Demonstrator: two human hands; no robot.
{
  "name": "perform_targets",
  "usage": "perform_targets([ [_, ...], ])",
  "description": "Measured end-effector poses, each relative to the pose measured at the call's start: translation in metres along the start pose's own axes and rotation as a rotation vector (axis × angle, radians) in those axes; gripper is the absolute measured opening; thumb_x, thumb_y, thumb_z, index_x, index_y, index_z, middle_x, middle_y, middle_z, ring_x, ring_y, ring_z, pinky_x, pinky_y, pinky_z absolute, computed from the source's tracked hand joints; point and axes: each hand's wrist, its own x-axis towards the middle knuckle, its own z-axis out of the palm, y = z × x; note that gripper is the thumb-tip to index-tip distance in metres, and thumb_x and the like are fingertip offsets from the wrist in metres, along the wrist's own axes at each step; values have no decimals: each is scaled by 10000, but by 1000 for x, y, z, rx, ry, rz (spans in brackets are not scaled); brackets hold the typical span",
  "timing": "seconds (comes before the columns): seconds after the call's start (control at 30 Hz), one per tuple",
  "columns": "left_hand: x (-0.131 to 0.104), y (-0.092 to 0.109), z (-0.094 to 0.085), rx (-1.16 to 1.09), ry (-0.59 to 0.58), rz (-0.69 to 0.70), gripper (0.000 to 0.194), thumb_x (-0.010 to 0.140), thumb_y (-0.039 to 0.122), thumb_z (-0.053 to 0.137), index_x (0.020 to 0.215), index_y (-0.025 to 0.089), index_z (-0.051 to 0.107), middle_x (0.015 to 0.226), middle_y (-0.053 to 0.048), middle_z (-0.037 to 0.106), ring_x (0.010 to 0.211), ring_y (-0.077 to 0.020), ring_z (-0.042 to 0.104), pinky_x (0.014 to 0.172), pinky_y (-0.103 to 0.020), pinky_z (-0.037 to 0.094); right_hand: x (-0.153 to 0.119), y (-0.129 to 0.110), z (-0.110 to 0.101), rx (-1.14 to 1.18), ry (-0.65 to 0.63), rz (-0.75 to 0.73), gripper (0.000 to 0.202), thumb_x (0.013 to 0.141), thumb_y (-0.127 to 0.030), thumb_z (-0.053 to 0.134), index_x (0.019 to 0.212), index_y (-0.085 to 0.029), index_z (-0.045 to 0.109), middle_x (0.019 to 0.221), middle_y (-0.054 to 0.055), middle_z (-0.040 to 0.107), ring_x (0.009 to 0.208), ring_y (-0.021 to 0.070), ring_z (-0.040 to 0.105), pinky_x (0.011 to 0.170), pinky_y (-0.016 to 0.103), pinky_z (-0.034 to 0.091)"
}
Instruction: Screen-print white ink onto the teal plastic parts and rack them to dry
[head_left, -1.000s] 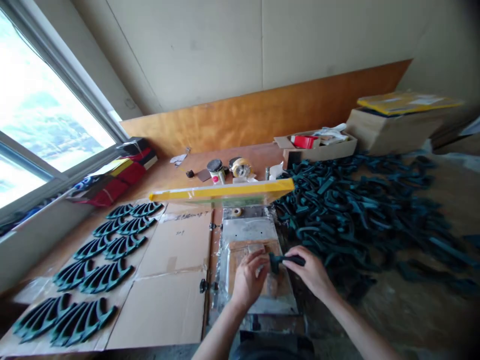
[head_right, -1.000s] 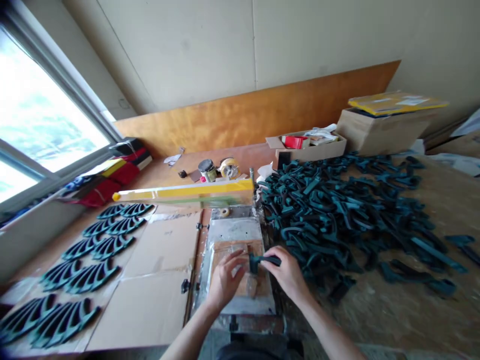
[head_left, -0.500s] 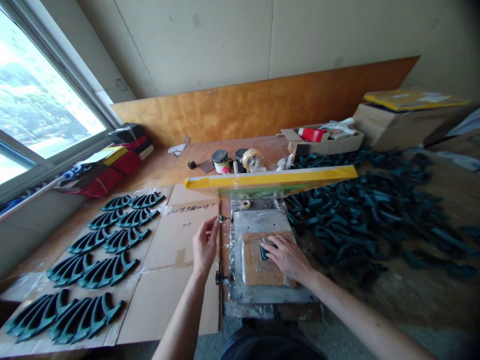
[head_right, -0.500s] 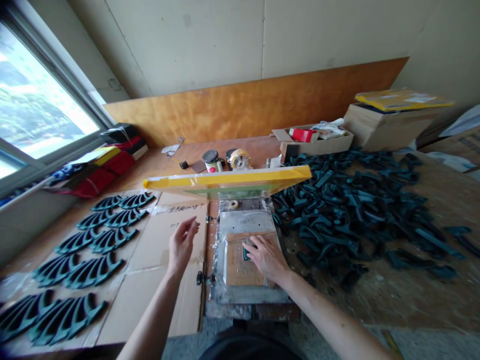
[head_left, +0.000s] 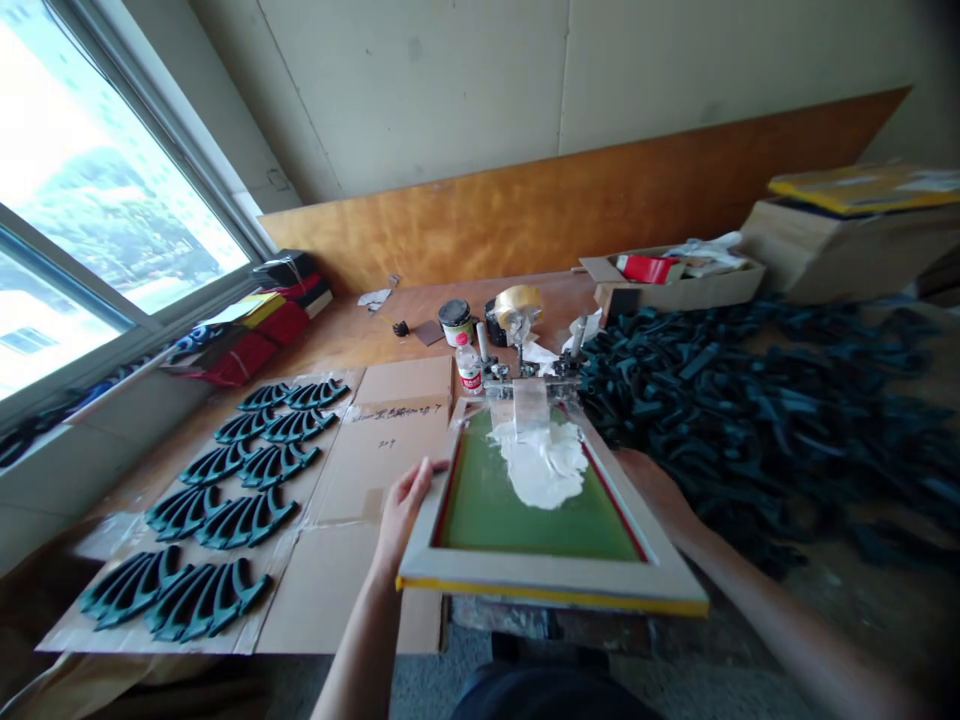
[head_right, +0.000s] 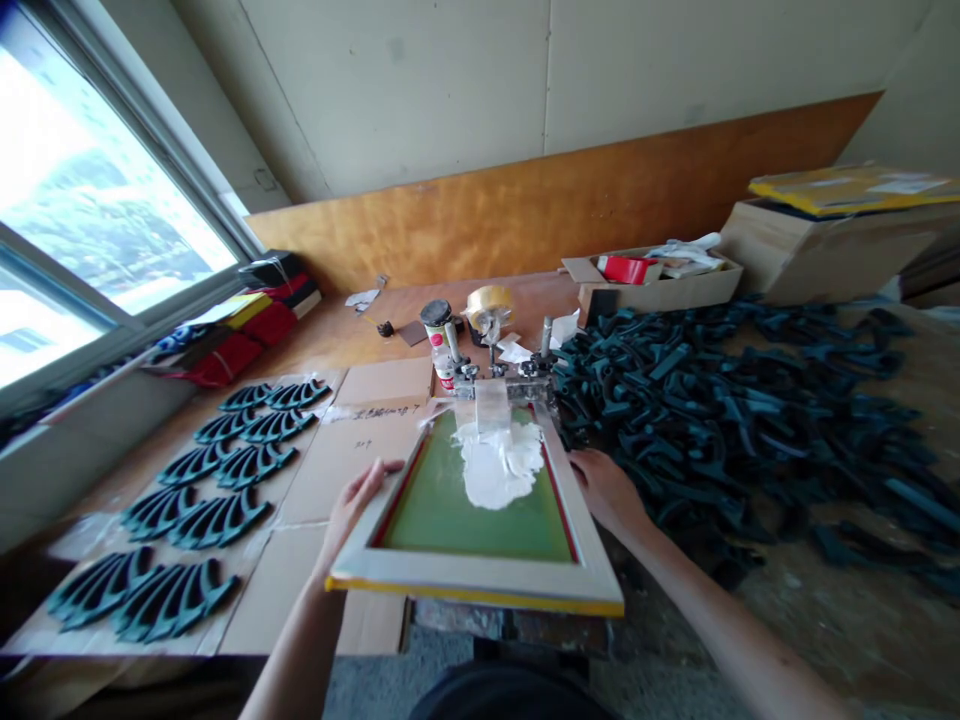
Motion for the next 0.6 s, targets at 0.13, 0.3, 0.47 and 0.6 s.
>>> perform_targets([
  [0.13, -2, -78, -8, 91, 27, -81, 831, 687, 582, 687, 1360, 140, 485, 681, 5, 644, 608, -137, 573, 562, -225, 439, 21, -29, -8, -196, -38, -350, 408, 834, -408, 557, 1181, -198, 603, 1186, 102, 626, 1022, 272, 607, 961, 447, 455],
  [0.3, 15, -132, -6, 237, 91, -32, 740, 760, 522, 637, 1380, 159, 458, 610, 36, 568, 592, -135, 550, 582, -237, 440, 23, -84, 42, -541, -148, -675, 544, 766, -253, 673, 1278, -212, 494, 1228, 97, 565, 1134, 257, 536, 945, 388, 465],
  [0.47, 18, -140, -9, 322, 81, -15, 602, 816, 473, 581, 1337, 183, 499, 715, -3, 634, 690, -166, 603, 644, -259, 470, 17, -93, 57, -727, -359, -581, 121, 787, -231, 660, 898, -199, 623, 943, 52, 675, 918, 215, 621, 774, 286, 469],
  [0.6, 17, -140, -10, 373, 50, -7, 541, 853, 441, 525, 1325, 178, 506, 802, -34, 668, 759, -182, 626, 692, -272, 478, 10, -85, 49, -776, -275, -515, 95, 826, -231, 602, 901, -174, 617, 917, 80, 678, 877, 212, 625, 734, 274, 444],
])
